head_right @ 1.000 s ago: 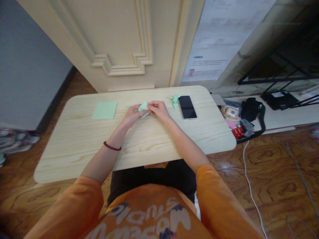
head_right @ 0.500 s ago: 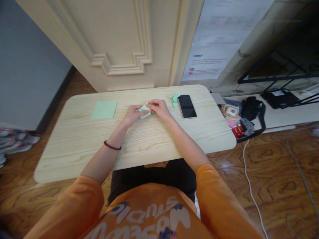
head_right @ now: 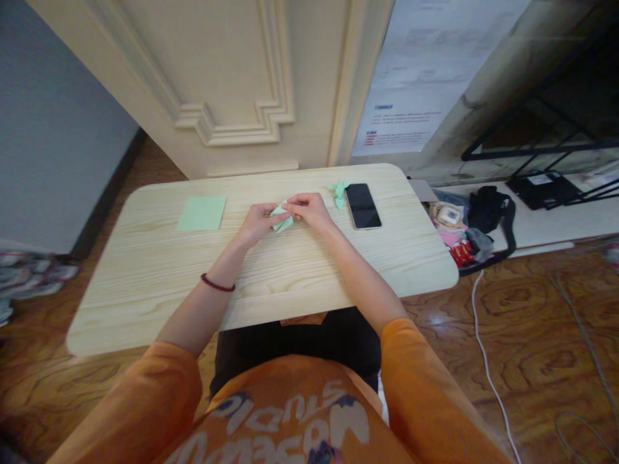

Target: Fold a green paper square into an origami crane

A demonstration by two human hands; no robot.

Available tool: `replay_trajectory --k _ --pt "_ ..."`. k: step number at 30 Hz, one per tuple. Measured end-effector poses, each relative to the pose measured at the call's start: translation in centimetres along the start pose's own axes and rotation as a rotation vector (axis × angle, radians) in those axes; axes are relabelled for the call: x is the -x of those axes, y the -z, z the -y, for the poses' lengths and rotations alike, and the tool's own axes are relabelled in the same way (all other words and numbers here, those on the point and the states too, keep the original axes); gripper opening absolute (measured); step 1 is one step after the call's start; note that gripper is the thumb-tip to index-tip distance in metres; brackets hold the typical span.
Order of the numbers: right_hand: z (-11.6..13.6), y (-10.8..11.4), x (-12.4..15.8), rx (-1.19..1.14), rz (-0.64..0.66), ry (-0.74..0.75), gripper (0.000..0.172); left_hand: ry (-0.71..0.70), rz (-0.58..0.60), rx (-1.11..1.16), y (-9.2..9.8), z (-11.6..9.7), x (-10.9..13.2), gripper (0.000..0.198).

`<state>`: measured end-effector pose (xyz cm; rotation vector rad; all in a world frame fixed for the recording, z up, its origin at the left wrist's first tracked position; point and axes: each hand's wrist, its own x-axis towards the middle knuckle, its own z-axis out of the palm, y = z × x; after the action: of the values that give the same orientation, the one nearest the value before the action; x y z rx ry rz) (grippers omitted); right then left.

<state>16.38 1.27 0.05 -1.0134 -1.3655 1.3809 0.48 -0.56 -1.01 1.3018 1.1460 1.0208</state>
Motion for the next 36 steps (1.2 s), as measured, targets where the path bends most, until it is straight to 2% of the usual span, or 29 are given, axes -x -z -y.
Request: replay_trajectory --k 5,8,25,31,36 --pt "-0.2 0.5 -0.2 -0.082 0.109 -0.044 0.033 0.024 0.013 0.010 0.2 0.4 -0.2 0.049" --pt "-0.5 0.8 -0.4 -0.103 0.131 -0.062 0.034 0.023 0.019 0.019 0.3 0.6 -0.3 0.050" --pt "-0.5 0.9 -0.5 0.016 0.066 -0.009 0.025 -0.010 0.042 -0.011 0.2 0.9 -0.4 0.048" --pt "-0.8 0.5 -0.6 0.004 -0.032 0.045 0.014 -0.006 0.045 -0.012 0.0 0.2 -0.2 0.043" --pt "-0.5 0.6 -0.7 0.041 -0.129 0.101 0.019 0.057 0.104 -0.047 -0.2 -0.1 0.2 0.033"
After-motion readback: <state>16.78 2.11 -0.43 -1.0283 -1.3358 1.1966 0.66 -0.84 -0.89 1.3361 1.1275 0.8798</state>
